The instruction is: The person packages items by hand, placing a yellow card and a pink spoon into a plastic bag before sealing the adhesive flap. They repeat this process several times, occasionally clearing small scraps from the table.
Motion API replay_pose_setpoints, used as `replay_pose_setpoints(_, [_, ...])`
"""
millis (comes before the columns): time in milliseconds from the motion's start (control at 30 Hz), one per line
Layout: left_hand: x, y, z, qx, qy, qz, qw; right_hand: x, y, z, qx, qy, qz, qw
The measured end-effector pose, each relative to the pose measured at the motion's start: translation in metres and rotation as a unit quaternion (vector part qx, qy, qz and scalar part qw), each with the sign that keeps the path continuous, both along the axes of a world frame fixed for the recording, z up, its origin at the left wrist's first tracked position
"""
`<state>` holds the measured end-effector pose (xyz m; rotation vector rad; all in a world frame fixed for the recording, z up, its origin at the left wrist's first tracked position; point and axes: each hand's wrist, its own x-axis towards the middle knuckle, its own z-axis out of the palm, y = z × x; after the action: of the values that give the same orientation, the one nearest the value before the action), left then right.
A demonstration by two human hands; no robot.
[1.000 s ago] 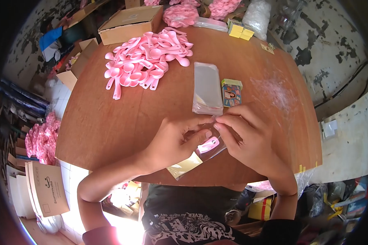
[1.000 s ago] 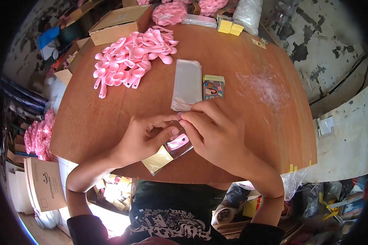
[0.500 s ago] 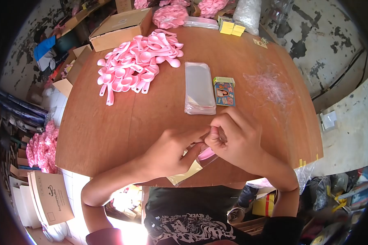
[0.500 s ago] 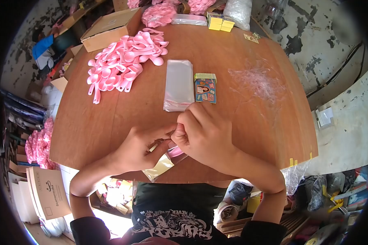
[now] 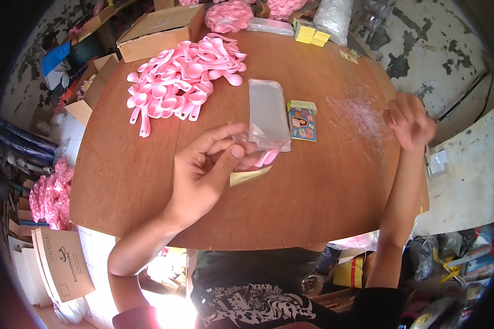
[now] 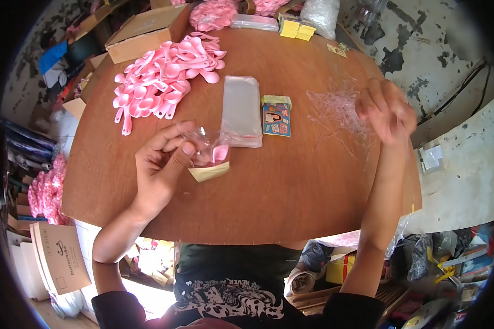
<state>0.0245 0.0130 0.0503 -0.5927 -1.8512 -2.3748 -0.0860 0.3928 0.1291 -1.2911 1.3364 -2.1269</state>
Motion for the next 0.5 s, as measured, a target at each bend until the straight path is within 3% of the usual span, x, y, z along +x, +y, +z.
replay_pose_setpoints(33, [-0.001, -0.001, 0.001, 0.006, -0.006, 0.004, 1.000, -0.025, 0.028, -0.011, 0.220, -0.044, -0.223, 0.949])
replay_pose_setpoints(67, [-0.002, -0.002, 0.001, 0.012, -0.011, 0.008, 1.000, -0.041, 0.046, -0.027, 0.417, -0.083, -0.424, 0.800])
replay_pose_setpoints(100, [-0.002, -0.002, 0.000, 0.015, -0.014, 0.005, 1.000, -0.046, 0.051, -0.056, 0.420, -0.081, -0.425, 0.798])
replay_pose_setpoints(133, [-0.002, -0.003, -0.001, 0.019, -0.013, 0.006, 1.000, -0.048, 0.054, -0.086, 0.438, 0.090, -0.592, 0.670])
replay_pose_setpoints(167, [-0.002, -0.004, -0.002, 0.011, -0.001, 0.000, 1.000, -0.046, 0.052, -0.100, 0.422, 0.257, -0.714, 0.496])
replay_pose_setpoints(233, [-0.004, -0.002, -0.005, 0.013, 0.012, 0.013, 1.000, -0.017, 0.001, -0.098, 0.351, 0.271, -0.702, 0.557])
replay_pose_setpoints(300, [-0.006, 0.002, -0.008, 0.043, -0.034, -0.041, 0.998, 0.015, -0.051, -0.086, 0.321, 0.212, -0.541, 0.748])
replay_pose_setpoints(367, [-0.003, 0.005, -0.009, 0.028, -0.039, -0.051, 0.998, 0.055, -0.112, -0.058, 0.273, 0.105, -0.346, 0.892])
replay_pose_setpoints(433, [0.002, 0.005, -0.009, 0.003, -0.039, -0.068, 0.997, 0.071, -0.149, -0.057, 0.210, 0.067, -0.269, 0.938])
replay_pose_setpoints(500, [0.003, 0.005, -0.012, 0.028, 0.001, -0.081, 0.996, 0.075, -0.162, -0.040, 0.215, 0.129, -0.271, 0.929])
